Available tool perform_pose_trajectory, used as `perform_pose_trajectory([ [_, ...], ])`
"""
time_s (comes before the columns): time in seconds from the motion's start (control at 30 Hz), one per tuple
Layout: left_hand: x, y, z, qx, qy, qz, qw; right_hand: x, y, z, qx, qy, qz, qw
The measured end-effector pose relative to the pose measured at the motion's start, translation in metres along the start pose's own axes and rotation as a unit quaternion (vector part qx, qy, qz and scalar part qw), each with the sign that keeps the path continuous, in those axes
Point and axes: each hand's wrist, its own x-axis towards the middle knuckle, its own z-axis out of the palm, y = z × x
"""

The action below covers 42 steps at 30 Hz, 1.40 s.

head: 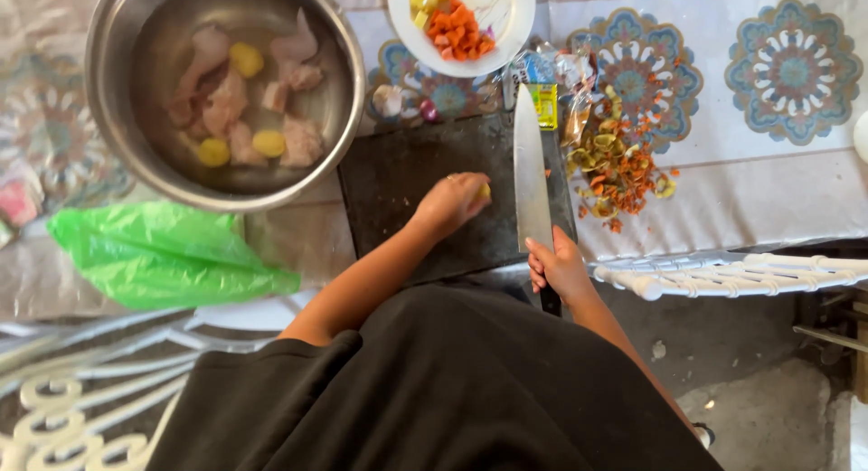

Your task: The person is chopping small yellow vegetables (possibly ginger or potatoes) and placing them on a plate with carrots.

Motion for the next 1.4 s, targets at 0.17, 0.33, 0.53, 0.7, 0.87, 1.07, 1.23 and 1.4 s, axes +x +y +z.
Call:
perform_pose_trajectory([
  [0.17,-0.04,0.064,-0.072,0.162,0.119,-0.139,0.97,-0.004,0.002,0.007,-0.09,-0.045,0.011,0.995],
  [0.33,-0.072,0.061,-0.082,0.194,0.198,-0.216,0.936,0.003,0.026,0.014,-0.21,-0.04,0.007,0.977],
  [0.53,-0.077,0.052,-0.063,0.15,0.126,-0.184,0.963,0.005,0.056,0.019,-0.377,0.013,-0.093,0.922],
  [0.7,-0.074,0.064,-0.065,0.165,0.151,-0.169,0.96,0.013,0.072,0.024,-0.448,0.047,-0.275,0.85],
  [0.87,-0.068,0.061,-0.062,0.185,0.172,-0.152,0.956,0.009,0.068,0.047,-0.471,0.047,-0.254,0.843],
  [1.07,-0.065,0.051,-0.042,0.219,0.194,-0.134,0.947,0.0,0.062,0.064,-0.482,0.037,-0.227,0.846],
  [1.23,-0.069,0.047,-0.041,0.272,0.201,-0.103,0.935,-0.009,0.06,0.075,-0.49,0.043,-0.208,0.845],
  [1.4,-0.068,0.049,-0.042,0.307,0.2,-0.098,0.925,-0.013,0.061,0.085,-0.546,0.069,-0.163,0.819],
])
